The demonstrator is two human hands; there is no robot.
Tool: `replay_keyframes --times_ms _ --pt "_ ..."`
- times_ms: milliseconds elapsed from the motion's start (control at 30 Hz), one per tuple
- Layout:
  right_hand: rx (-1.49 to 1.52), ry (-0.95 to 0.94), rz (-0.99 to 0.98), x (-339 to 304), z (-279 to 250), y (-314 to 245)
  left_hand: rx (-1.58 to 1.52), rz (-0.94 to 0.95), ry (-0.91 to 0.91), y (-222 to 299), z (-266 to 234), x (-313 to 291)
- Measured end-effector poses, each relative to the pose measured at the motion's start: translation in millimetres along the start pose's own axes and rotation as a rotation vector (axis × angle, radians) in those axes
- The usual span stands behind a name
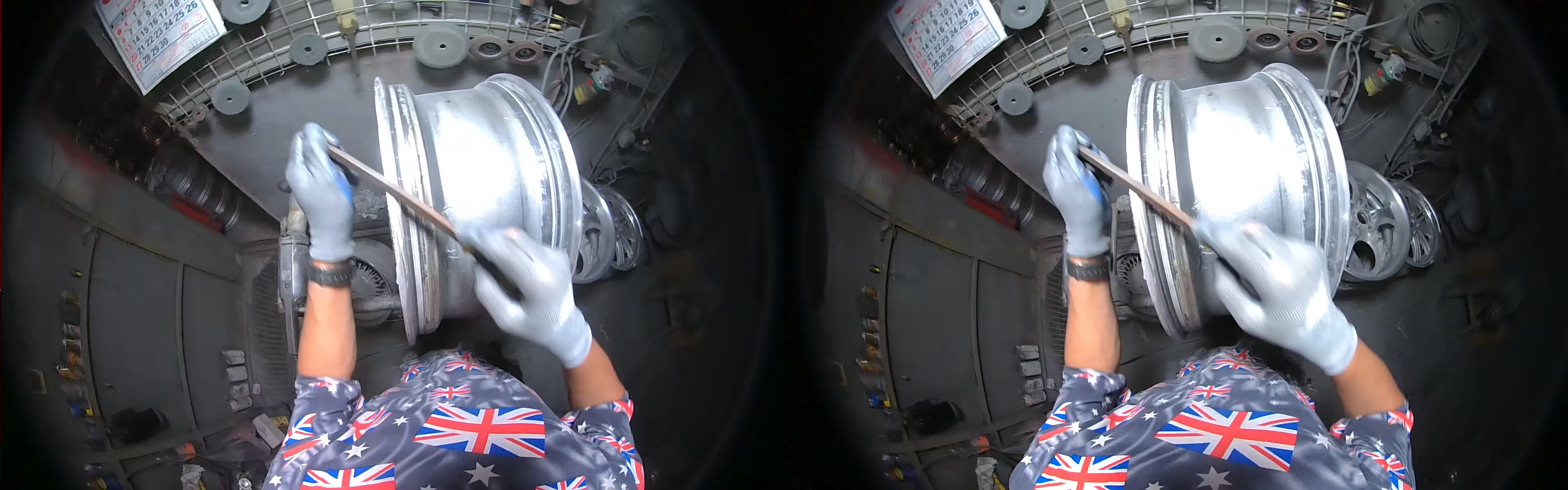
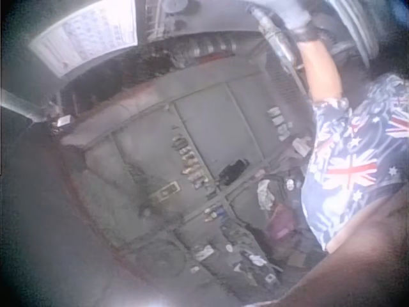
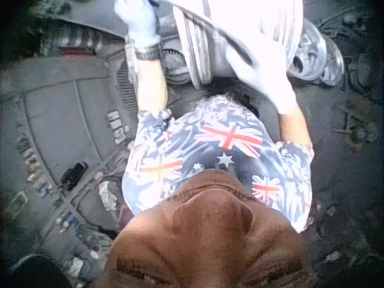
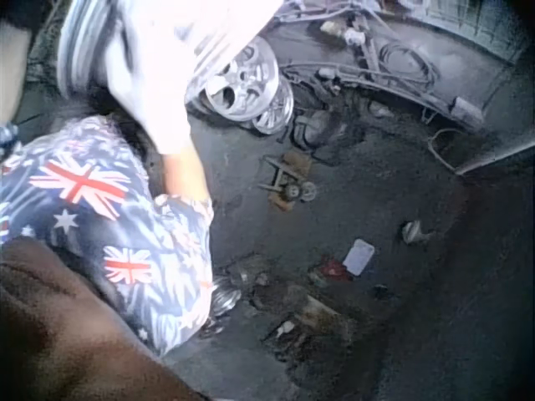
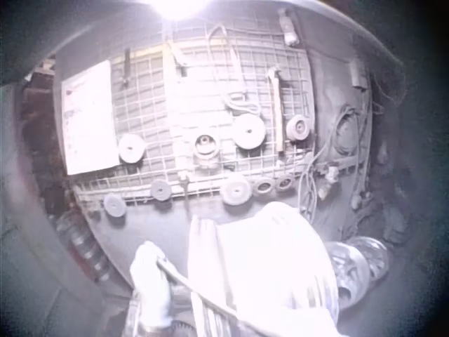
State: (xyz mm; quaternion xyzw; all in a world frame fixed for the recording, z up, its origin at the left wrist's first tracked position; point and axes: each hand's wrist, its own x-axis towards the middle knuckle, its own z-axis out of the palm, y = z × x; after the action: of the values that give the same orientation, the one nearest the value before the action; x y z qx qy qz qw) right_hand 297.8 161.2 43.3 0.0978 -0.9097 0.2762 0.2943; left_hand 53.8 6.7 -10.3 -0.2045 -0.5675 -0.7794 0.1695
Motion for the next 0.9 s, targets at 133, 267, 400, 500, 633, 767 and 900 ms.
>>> replay_keyframes --times_ms 133,267,400,500,633,767,900 --pt "-0.023 -0.023 0.017 4 0 4 0.004 0.003 -0.018 1 3 7" --pt "-0.031 -0.010 -0.046 59 21 14 0.026 -0.080 0.107 14 4 58" --pt "-0.047 -0.007 -0.065 32 10 9 0.020 -0.071 0.064 12 5 27" --pt "-0.045 -0.052 -0.009 0 0 -1 -0.030 -0.004 0.021 7 6 2" --pt "-0.098 0.005 -0.081 46 13 2 -0.069 -0.086 0.078 6 4 35" --pt "-0.059 0.014 -0.108 53 16 8 -0.089 -0.100 0.107 3 6 49" --pt "-0.044 -0.072 0.001 21 2 -1 -0.095 -0.063 0.059 -1 1 10"
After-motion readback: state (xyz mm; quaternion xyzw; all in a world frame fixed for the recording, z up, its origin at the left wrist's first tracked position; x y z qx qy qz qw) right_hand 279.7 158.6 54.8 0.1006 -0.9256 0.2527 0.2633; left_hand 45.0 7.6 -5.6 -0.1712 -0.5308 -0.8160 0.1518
